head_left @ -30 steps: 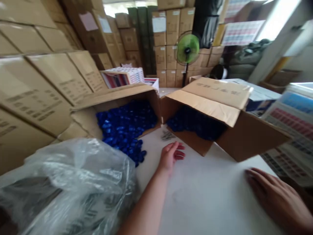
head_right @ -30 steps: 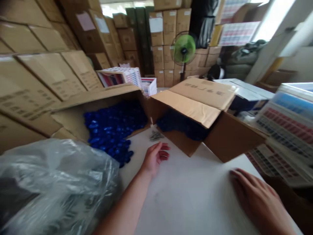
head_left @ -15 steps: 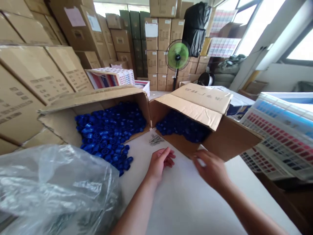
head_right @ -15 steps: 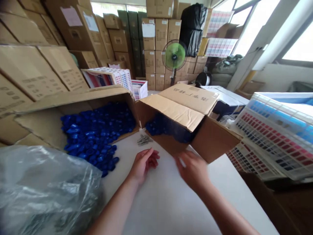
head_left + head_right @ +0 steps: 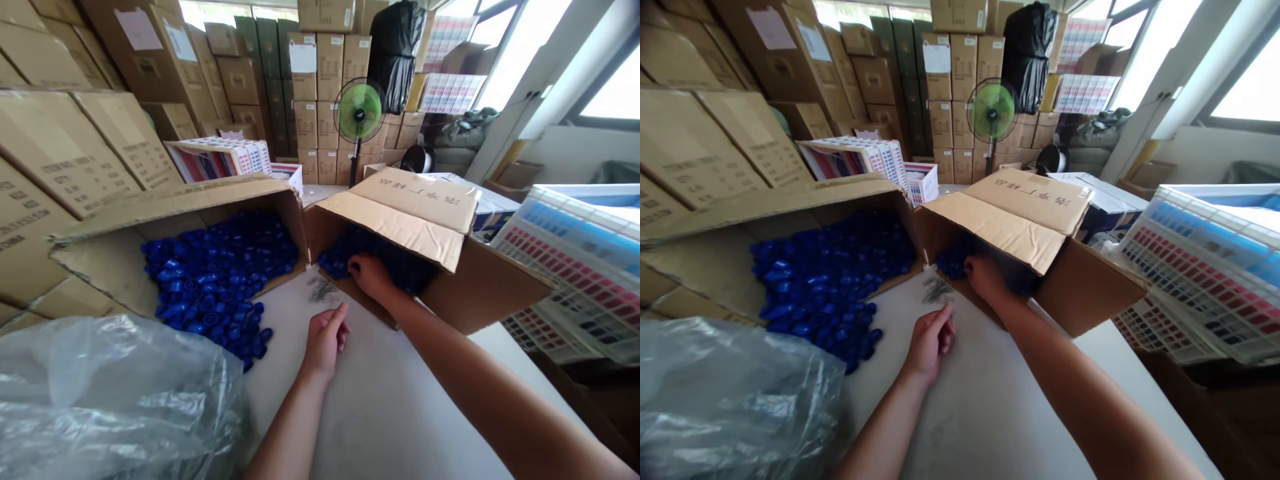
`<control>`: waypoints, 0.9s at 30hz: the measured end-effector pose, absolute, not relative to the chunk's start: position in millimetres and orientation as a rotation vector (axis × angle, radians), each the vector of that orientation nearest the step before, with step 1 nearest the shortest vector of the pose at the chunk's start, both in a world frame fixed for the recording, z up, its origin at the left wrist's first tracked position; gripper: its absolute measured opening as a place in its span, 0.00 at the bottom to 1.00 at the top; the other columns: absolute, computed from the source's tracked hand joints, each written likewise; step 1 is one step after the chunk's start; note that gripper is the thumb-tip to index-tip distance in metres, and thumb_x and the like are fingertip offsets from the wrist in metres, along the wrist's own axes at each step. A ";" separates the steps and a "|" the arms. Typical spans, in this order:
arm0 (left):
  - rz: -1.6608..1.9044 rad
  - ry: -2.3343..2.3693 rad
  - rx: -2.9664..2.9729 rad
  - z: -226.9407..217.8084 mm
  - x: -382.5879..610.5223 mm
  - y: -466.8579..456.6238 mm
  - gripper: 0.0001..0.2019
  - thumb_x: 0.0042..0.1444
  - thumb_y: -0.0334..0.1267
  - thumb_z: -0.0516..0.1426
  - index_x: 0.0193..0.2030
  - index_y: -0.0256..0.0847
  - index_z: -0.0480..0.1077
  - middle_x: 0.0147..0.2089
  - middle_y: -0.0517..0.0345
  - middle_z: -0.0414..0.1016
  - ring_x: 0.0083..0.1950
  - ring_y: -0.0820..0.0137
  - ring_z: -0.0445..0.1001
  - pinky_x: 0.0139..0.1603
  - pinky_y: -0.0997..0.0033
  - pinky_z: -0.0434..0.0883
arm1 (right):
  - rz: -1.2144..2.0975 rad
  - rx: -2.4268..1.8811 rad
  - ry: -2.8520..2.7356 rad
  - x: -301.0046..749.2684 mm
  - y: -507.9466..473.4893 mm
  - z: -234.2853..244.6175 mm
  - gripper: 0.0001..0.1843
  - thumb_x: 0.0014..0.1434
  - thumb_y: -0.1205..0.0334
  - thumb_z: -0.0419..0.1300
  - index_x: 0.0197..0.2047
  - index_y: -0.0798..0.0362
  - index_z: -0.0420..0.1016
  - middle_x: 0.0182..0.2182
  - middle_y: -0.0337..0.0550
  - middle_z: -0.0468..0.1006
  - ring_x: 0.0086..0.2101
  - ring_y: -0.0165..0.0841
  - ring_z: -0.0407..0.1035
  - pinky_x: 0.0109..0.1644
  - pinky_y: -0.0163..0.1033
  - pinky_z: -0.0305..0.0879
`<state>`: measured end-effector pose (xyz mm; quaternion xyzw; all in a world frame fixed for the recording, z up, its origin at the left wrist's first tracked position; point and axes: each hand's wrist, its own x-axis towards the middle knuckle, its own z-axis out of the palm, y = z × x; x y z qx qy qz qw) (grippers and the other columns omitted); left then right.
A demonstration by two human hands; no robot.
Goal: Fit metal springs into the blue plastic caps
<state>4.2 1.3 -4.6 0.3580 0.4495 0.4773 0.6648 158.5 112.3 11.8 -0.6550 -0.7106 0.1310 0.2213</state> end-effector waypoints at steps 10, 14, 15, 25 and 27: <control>1.278 1.003 1.015 -6.8 13.6 -3.1 0.19 0.47 0.43 0.65 0.46 0.39 0.73 0.34 0.57 0.72 0.30 0.74 0.72 0.33 0.73 0.72 | 1.262 -1.290 -0.944 122.6 21.8 -1.9 0.41 0.40 0.35 0.67 0.43 0.63 0.67 0.33 0.44 0.71 0.29 0.19 0.63 0.32 0.23 0.60; 1.360 1.142 1.256 -2.0 12.2 -9.6 0.14 0.52 0.43 0.62 0.45 0.41 0.78 0.43 0.50 0.75 0.43 0.70 0.74 0.44 0.74 0.71 | 1.244 -1.337 -0.898 126.0 19.1 -8.6 0.39 0.44 0.33 0.63 0.41 0.63 0.64 0.31 0.43 0.69 0.27 0.18 0.61 0.30 0.22 0.59; 1.341 1.095 1.200 -0.1 11.8 -12.3 0.15 0.51 0.42 0.62 0.45 0.41 0.78 0.45 0.50 0.76 0.45 0.69 0.74 0.46 0.74 0.71 | 1.230 -1.372 -0.921 132.0 23.0 -8.2 0.39 0.47 0.32 0.60 0.42 0.63 0.65 0.32 0.44 0.69 0.27 0.18 0.61 0.30 0.22 0.59; 0.011 0.361 1.069 5.8 2.5 -35.4 0.20 0.39 0.41 0.70 0.42 0.42 0.79 0.36 0.57 0.80 0.35 0.73 0.78 0.44 0.76 0.75 | 0.588 -1.778 -2.100 134.6 39.6 0.9 0.18 0.64 0.52 0.49 0.52 0.44 0.74 0.49 0.40 0.68 0.42 0.23 0.66 0.50 0.27 0.62; 0.070 0.408 1.064 5.4 2.3 -33.5 0.20 0.39 0.41 0.70 0.42 0.42 0.79 0.34 0.58 0.80 0.34 0.75 0.77 0.41 0.79 0.74 | 0.526 -1.875 -2.161 123.3 43.2 0.2 0.18 0.65 0.53 0.48 0.52 0.43 0.74 0.50 0.40 0.67 0.43 0.25 0.67 0.52 0.30 0.62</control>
